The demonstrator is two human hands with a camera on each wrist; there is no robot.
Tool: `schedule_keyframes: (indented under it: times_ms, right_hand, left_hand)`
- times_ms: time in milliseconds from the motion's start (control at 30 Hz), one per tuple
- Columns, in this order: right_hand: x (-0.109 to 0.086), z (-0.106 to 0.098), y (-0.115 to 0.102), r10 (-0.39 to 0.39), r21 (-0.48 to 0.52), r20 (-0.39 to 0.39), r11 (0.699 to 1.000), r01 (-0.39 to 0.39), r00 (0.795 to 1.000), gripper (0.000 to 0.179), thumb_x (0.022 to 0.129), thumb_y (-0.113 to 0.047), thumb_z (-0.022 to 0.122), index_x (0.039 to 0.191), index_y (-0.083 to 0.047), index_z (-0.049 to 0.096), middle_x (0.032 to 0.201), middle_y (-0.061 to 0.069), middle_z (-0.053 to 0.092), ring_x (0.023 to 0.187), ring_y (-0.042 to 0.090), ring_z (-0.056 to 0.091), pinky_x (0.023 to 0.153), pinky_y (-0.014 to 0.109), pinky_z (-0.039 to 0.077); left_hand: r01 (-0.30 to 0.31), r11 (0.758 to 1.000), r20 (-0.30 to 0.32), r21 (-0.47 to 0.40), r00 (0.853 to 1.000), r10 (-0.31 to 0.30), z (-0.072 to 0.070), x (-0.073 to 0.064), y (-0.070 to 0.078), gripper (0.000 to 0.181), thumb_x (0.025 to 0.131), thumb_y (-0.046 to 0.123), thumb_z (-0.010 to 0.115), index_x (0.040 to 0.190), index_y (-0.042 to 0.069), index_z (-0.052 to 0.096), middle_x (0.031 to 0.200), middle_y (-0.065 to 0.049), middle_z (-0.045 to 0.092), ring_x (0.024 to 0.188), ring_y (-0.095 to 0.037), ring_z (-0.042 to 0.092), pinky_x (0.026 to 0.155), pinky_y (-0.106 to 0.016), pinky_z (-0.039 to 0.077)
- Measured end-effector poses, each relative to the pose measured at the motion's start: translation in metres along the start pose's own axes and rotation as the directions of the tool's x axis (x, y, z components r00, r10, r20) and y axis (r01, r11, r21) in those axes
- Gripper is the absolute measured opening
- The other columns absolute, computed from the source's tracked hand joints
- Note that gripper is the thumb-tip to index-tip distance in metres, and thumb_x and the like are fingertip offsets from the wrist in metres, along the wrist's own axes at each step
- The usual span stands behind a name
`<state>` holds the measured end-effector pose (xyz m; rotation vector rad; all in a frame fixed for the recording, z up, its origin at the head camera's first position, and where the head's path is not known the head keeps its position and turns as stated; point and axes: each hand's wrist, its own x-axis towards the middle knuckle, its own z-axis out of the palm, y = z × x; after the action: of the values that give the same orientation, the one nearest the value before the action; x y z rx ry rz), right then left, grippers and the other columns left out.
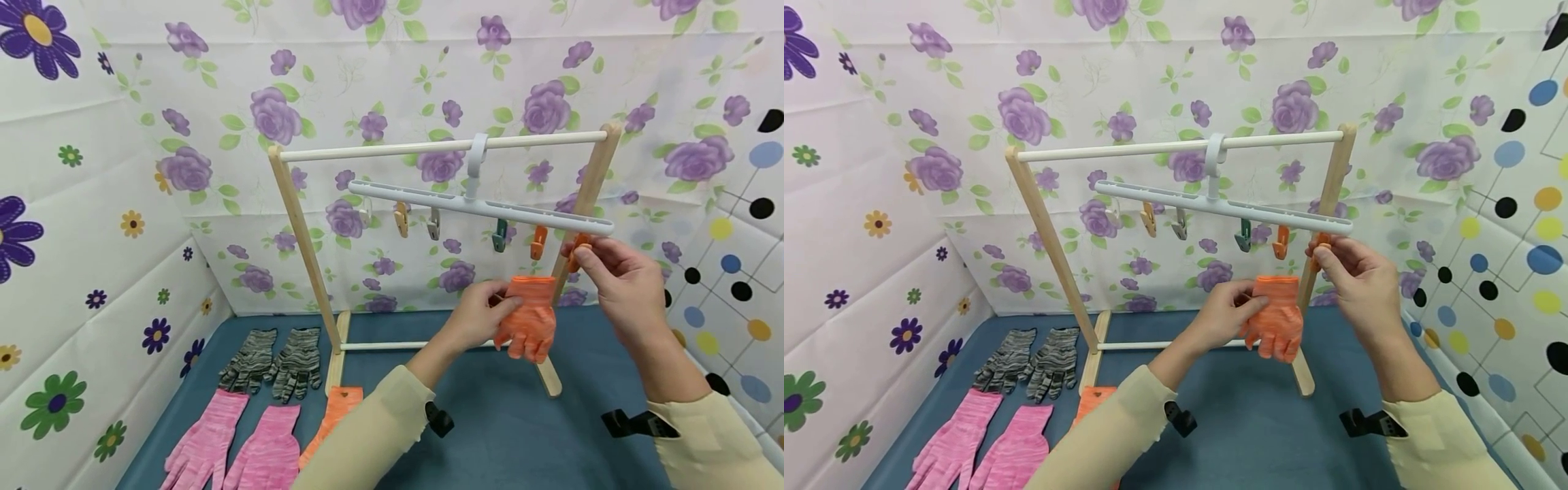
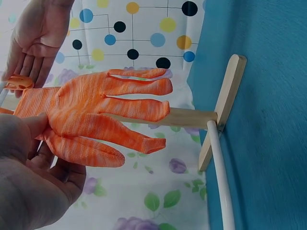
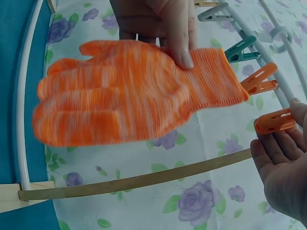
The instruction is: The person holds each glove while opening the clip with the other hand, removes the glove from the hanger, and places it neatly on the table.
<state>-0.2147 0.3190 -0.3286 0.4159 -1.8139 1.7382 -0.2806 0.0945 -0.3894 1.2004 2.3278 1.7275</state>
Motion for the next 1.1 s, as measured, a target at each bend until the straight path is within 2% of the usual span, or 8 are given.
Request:
schedule_keyframes:
  times_ms: [200,433,767,933,1100]
  right_hand:
    - [-0.001,-0.001,-0.001,0.007,0.029,0.013,1.0,-0.008,1.0,0.034,0.104,-0.009,0.068,0.132,0.01,0.067,0.118,0.013,0.077,0.108,0.021,0.074,0.09,0.02,0.055]
    - [0.0,-0.001,-0.001,-0.012,0.068,0.018,0.998,0.011,1.0,0.033,0.104,-0.004,0.068,0.132,0.013,0.066,0.117,0.015,0.076,0.107,0.02,0.075,0.09,0.021,0.056]
    - [0.0,-0.001,-0.002,-0.004,0.092,0.017,0.996,0.002,1.0,0.041,0.103,-0.001,0.068,0.14,0.015,0.06,0.121,0.014,0.076,0.109,0.019,0.074,0.092,0.021,0.056]
    - [-0.002,-0.002,-0.001,0.0,0.104,0.013,0.995,-0.001,1.0,0.042,0.102,0.0,0.068,0.141,0.014,0.059,0.121,0.014,0.076,0.11,0.019,0.074,0.093,0.022,0.055]
    - [-0.002,-0.002,0.0,-0.002,0.121,0.012,0.993,0.0,1.0,0.043,0.102,0.001,0.068,0.143,0.014,0.058,0.122,0.015,0.076,0.111,0.02,0.074,0.094,0.022,0.055]
  left_hand:
    - [0.01,1.0,-0.014,-0.015,1.0,-0.01,-0.008,-0.008,0.0,0.023,0.109,0.024,0.064,0.123,0.008,0.074,0.093,0.004,0.07,0.074,-0.012,0.062,0.061,-0.024,0.051]
    - [0.017,1.0,-0.033,-0.018,0.999,-0.017,-0.015,-0.017,-0.001,0.02,0.109,0.022,0.065,0.12,0.009,0.075,0.092,0.003,0.069,0.072,-0.011,0.06,0.06,-0.025,0.049]
    - [0.045,0.997,-0.062,-0.067,0.997,-0.049,-0.028,-0.032,-0.001,0.02,0.108,0.02,0.066,0.122,0.008,0.075,0.094,0.0,0.07,0.07,-0.019,0.063,0.057,-0.027,0.052]
    - [0.057,0.996,-0.072,-0.075,0.995,-0.062,-0.034,-0.039,0.002,0.022,0.108,0.021,0.066,0.124,0.008,0.074,0.099,0.0,0.07,0.075,-0.014,0.066,0.063,-0.028,0.056]
    - [0.084,0.989,-0.073,-0.123,0.993,-0.093,-0.04,-0.047,0.002,0.021,0.108,0.02,0.066,0.123,0.006,0.073,0.102,-0.003,0.07,0.079,-0.013,0.072,0.066,-0.031,0.06]
